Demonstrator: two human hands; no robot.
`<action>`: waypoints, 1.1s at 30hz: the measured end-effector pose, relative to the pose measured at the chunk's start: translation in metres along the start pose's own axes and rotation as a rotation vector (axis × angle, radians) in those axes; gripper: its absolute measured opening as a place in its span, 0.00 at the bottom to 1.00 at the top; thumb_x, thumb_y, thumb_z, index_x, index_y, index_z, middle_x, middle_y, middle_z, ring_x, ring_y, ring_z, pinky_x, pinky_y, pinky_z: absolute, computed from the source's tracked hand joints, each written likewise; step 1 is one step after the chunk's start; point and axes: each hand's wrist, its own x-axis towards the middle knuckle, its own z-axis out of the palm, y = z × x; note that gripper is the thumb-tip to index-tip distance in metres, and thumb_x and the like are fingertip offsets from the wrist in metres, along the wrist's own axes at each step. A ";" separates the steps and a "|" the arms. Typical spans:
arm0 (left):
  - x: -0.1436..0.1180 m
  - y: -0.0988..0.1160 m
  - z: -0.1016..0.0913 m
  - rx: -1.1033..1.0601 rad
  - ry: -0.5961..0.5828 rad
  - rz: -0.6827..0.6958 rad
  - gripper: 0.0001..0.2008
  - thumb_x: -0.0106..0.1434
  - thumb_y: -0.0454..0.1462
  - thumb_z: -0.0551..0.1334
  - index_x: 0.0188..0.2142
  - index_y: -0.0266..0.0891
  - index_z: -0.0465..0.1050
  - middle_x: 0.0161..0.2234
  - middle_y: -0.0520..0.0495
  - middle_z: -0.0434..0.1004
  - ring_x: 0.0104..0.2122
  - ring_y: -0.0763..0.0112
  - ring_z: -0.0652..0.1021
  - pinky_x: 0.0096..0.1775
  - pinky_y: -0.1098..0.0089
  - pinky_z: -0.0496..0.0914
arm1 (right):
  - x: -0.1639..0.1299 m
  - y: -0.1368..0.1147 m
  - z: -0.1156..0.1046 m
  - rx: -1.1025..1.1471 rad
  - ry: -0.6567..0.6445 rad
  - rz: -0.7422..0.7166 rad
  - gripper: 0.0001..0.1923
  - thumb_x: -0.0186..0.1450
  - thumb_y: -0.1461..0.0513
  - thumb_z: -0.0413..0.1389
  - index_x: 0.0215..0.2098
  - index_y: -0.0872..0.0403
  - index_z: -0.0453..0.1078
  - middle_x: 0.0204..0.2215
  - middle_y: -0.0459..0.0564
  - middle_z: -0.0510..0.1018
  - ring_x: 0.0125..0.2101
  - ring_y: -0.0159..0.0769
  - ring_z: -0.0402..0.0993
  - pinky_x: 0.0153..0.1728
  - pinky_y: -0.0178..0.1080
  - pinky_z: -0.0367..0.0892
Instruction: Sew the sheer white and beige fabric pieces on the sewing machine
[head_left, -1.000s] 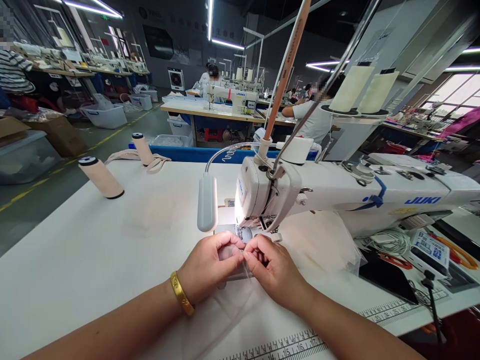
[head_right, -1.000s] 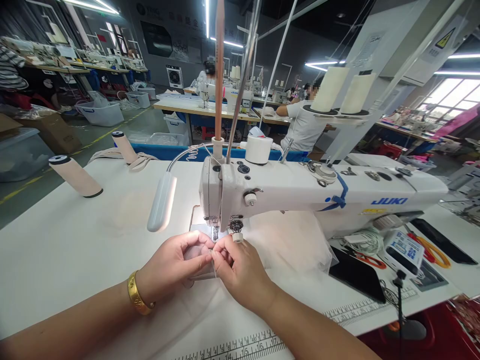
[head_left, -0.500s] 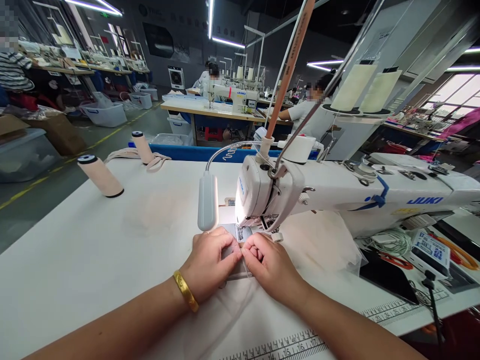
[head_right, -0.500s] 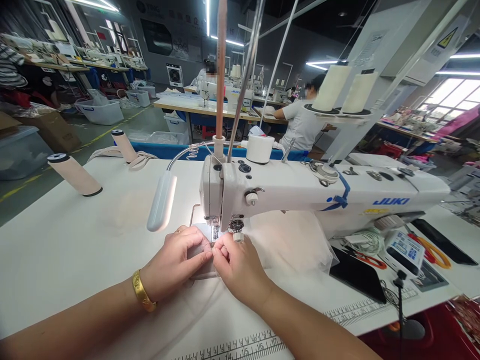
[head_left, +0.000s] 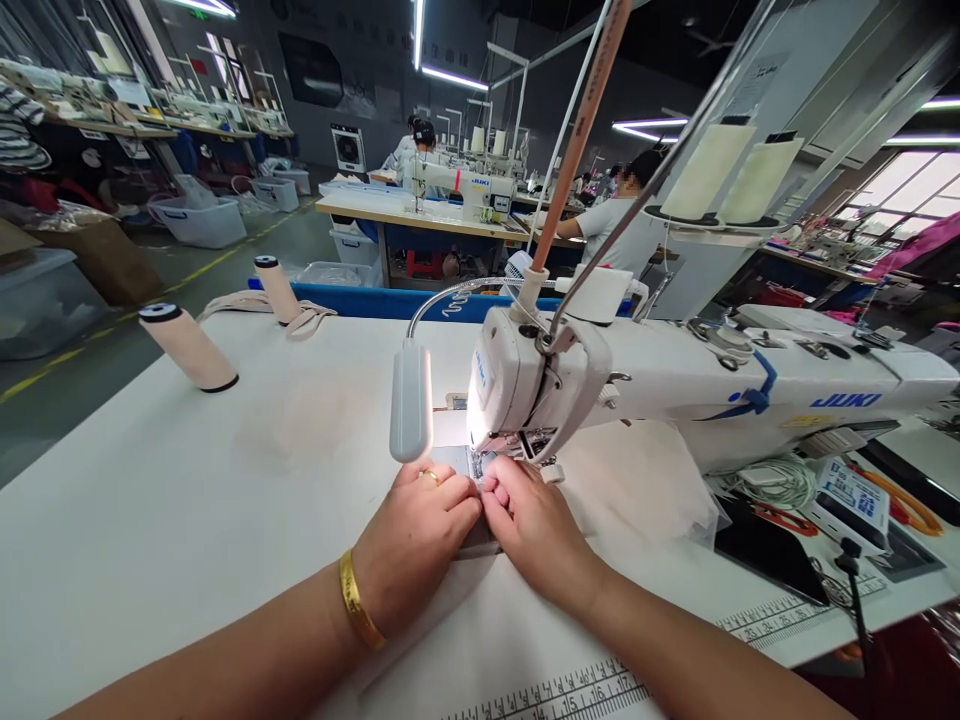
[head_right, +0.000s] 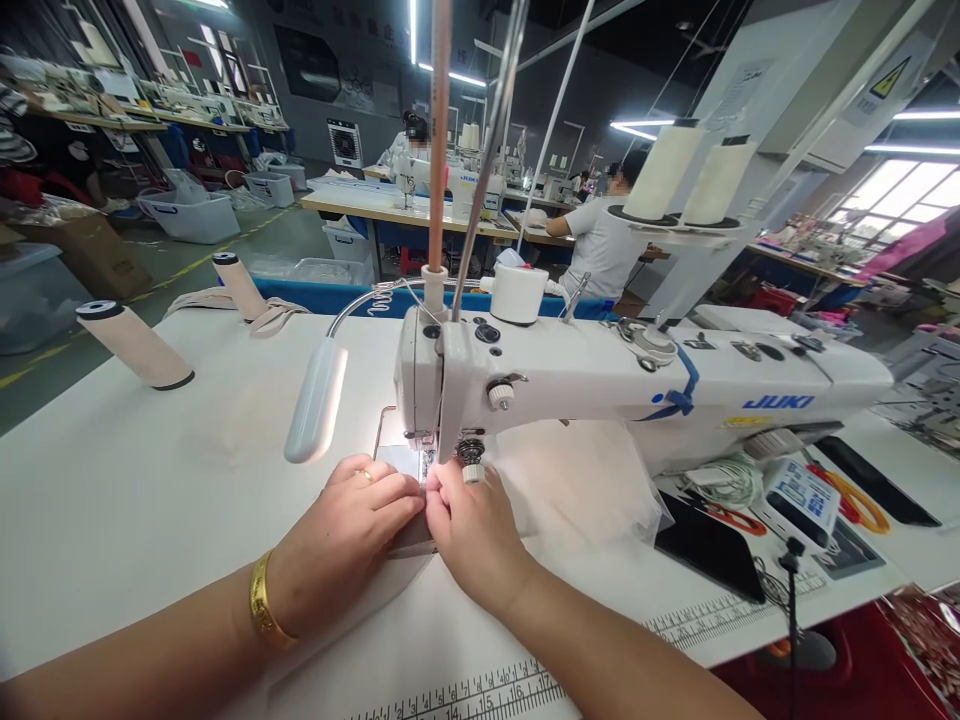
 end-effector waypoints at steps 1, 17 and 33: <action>0.000 0.000 0.000 -0.024 -0.012 -0.001 0.14 0.68 0.25 0.52 0.31 0.39 0.71 0.30 0.50 0.75 0.31 0.65 0.70 0.40 0.61 0.61 | 0.000 0.001 -0.001 0.005 -0.006 -0.005 0.08 0.69 0.67 0.50 0.33 0.50 0.63 0.26 0.45 0.73 0.30 0.38 0.71 0.32 0.37 0.62; -0.003 -0.009 -0.004 -0.104 -0.103 -0.089 0.12 0.72 0.33 0.54 0.39 0.41 0.77 0.41 0.47 0.82 0.40 0.59 0.79 0.45 0.55 0.65 | -0.010 0.013 -0.008 -0.193 0.059 -0.291 0.14 0.72 0.70 0.49 0.43 0.52 0.75 0.34 0.50 0.75 0.26 0.36 0.64 0.28 0.39 0.56; 0.002 -0.017 -0.008 -0.116 -0.169 -0.139 0.10 0.68 0.32 0.58 0.45 0.42 0.77 0.48 0.46 0.84 0.47 0.56 0.81 0.51 0.52 0.63 | -0.007 0.008 -0.010 -0.229 -0.025 -0.235 0.13 0.74 0.69 0.45 0.44 0.52 0.71 0.43 0.53 0.79 0.25 0.36 0.67 0.29 0.43 0.60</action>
